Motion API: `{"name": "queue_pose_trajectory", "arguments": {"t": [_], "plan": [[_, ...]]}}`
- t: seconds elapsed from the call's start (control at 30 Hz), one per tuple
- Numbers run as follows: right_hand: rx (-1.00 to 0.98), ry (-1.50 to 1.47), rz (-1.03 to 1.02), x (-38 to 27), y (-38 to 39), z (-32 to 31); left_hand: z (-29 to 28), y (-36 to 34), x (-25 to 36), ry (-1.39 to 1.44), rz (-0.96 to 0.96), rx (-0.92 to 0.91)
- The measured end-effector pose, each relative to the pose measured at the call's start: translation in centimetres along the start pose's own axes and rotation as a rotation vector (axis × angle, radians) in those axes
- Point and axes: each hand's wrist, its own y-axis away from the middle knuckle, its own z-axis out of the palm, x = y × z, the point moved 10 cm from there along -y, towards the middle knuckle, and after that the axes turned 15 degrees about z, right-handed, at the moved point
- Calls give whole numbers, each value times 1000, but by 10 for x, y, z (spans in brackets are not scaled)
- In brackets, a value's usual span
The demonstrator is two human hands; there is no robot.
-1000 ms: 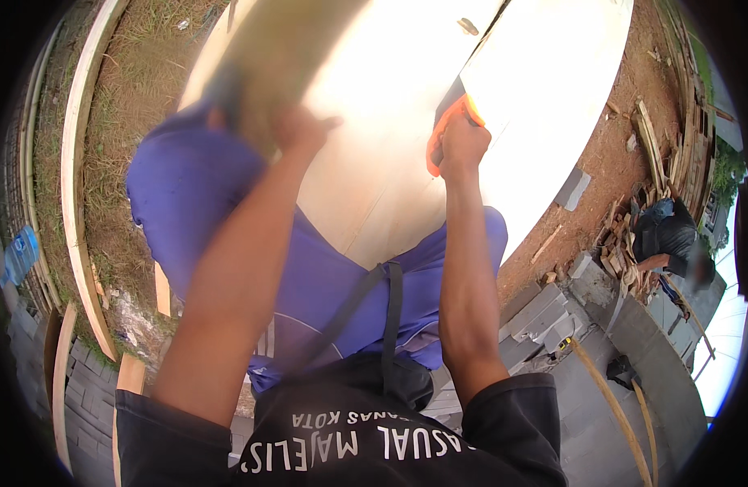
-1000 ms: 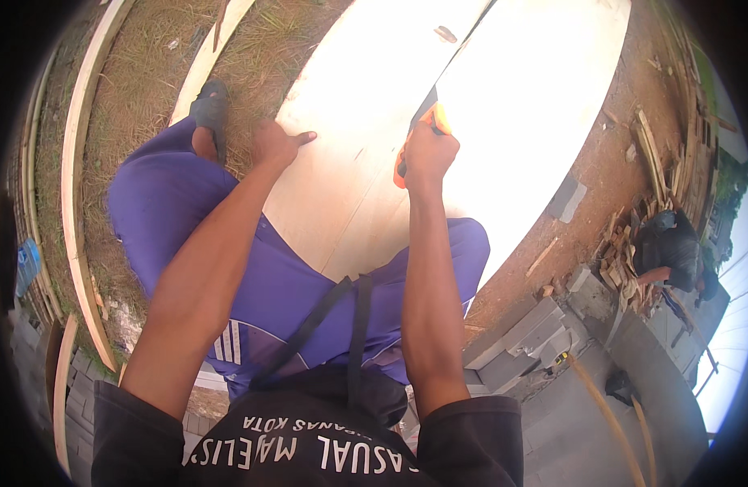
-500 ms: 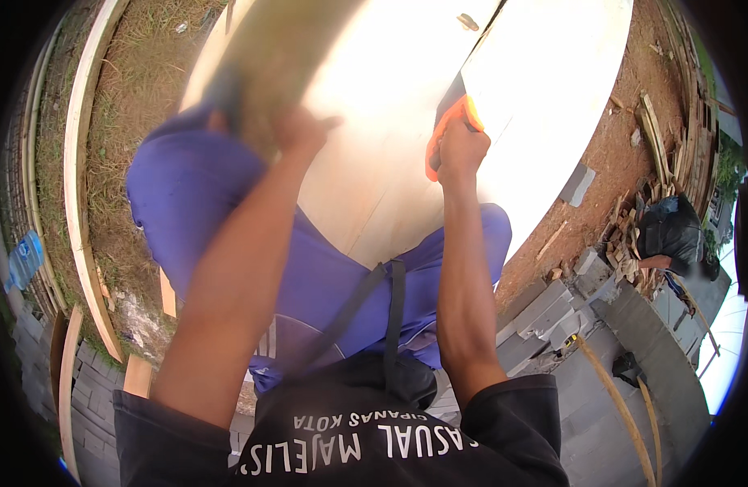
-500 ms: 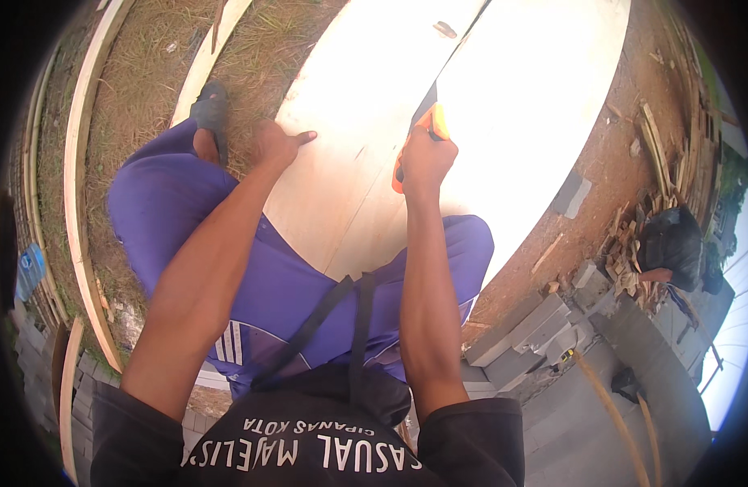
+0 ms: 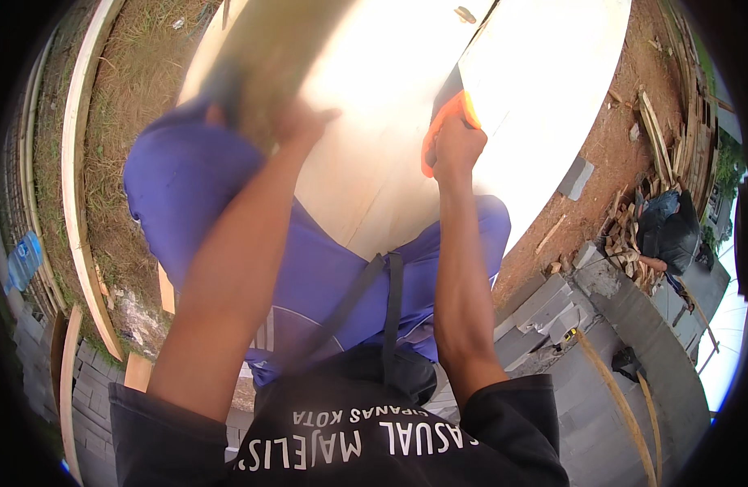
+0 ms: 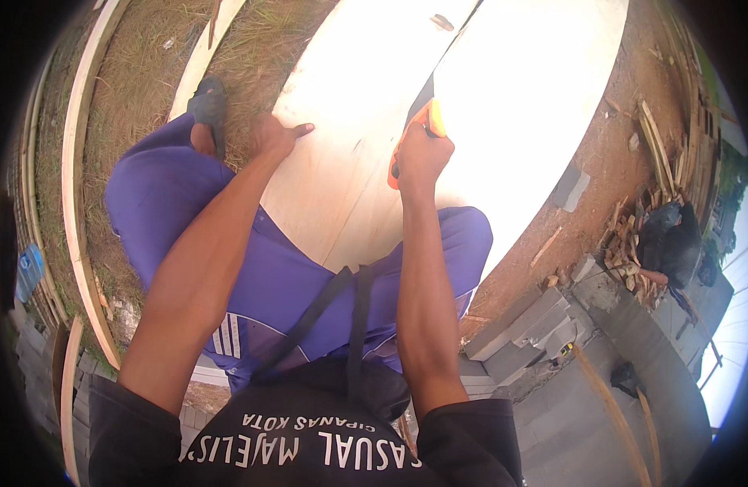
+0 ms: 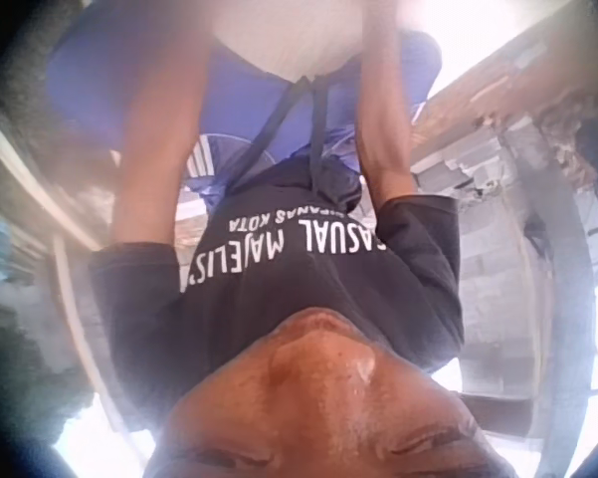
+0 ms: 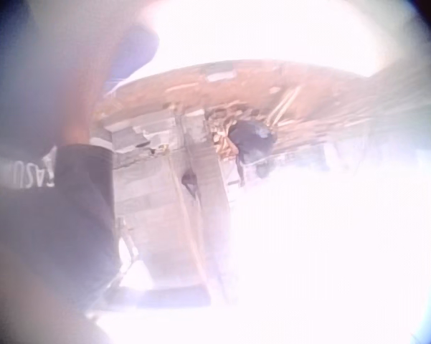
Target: The person uses a hand saw to cut a long plank of wood placed on the ground. They hold the plank steady with their left hand and saw with their right hand, periodically pausing to reposition the saw and continue cutting.
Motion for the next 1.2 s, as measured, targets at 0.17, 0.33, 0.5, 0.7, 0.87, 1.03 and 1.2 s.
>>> {"name": "queue_pose_trajectory", "arguments": {"t": [0.17, 0.33, 0.5, 0.7, 0.87, 1.03, 1.2], "plan": [[-79, -181, 2, 82, 162, -84, -13, -2, 3, 35, -46, -1], [-69, -31, 8, 63, 63, -30, -14, 1, -5, -2, -1, 30], [49, -70, 47, 21, 15, -9, 0, -4, -3, -6, -8, -8], [-57, -124, 20, 99, 152, -86, -16, -1, -5, -13, -51, 30], [-3, -83, -49, 18, 9, -12, 7, -10, 1, 41, 36, 12], [-4, -35, 81, 46, 65, -31, -3, -6, -11, -2, 11, 38], [-72, -135, 48, 80, 168, -89, -5, -4, -12, 4, -29, 2]]}}
